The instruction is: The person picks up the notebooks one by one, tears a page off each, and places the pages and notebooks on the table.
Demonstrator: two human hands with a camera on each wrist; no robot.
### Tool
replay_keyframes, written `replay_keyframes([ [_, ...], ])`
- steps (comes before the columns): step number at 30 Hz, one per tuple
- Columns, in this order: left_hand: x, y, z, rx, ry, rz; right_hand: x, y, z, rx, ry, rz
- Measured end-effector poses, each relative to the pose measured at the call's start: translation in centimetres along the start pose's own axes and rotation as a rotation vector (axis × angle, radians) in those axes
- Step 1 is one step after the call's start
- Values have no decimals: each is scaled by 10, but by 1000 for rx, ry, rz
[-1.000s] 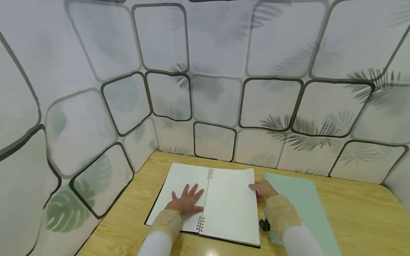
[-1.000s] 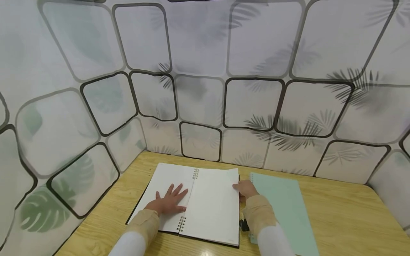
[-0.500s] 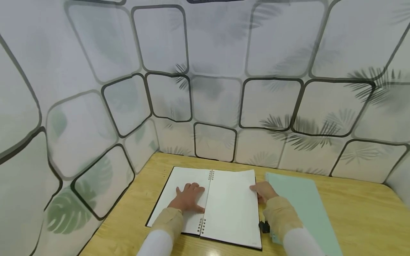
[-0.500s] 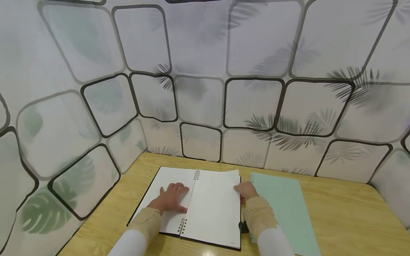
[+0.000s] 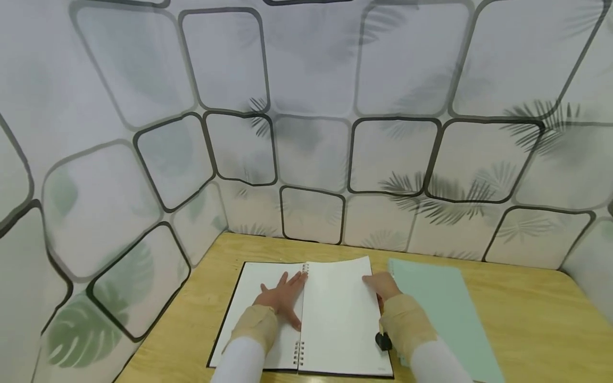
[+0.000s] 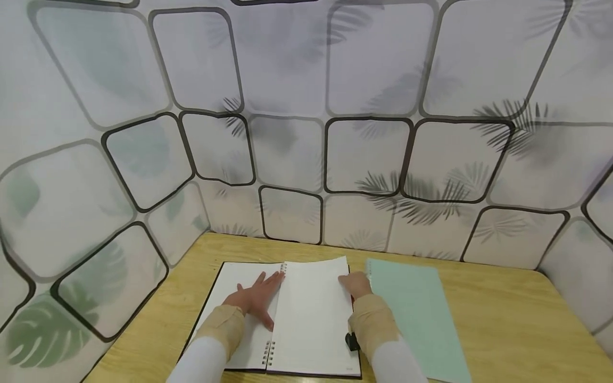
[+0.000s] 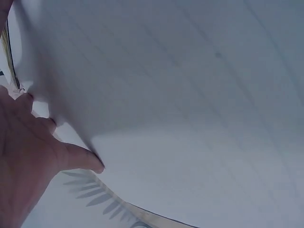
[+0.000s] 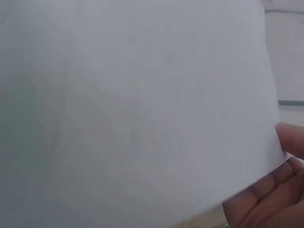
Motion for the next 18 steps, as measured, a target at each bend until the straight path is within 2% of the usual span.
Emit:
replay_keyframes([
  [2, 0, -1, -1, 16, -13, 2, -33, 5, 19, 76, -42, 8],
  [3, 1, -1, -2, 26, -19, 2, -39, 5, 22, 89, -49, 3],
  [5, 1, -2, -4, 35, -35, 8, -43, 7, 24, 88, 1, 4],
  [6, 1, -3, -4, 32, -42, 10, -29, 5, 15, 54, 22, -7],
  [9, 0, -2, -6, 18, -49, 10, 31, -8, -18, -140, 66, -32],
  [11, -1, -1, -7, 7, -55, 3, 59, -13, -32, -245, 84, -36],
  [13, -1, 0, -7, -1, -61, -6, 76, -16, -39, -312, 85, -63],
  [18, -3, 3, -6, -8, -76, -19, 88, -15, -36, -359, 139, -83],
])
Point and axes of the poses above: each hand's wrist, its own x-axis away from the middle knuckle, its own y-axis out of the palm, z = x × y, the point moved 6 cm from there along -x, towards the middle knuckle, and after that the axes turned 4 degrees about -x, right-handed, at the moved point
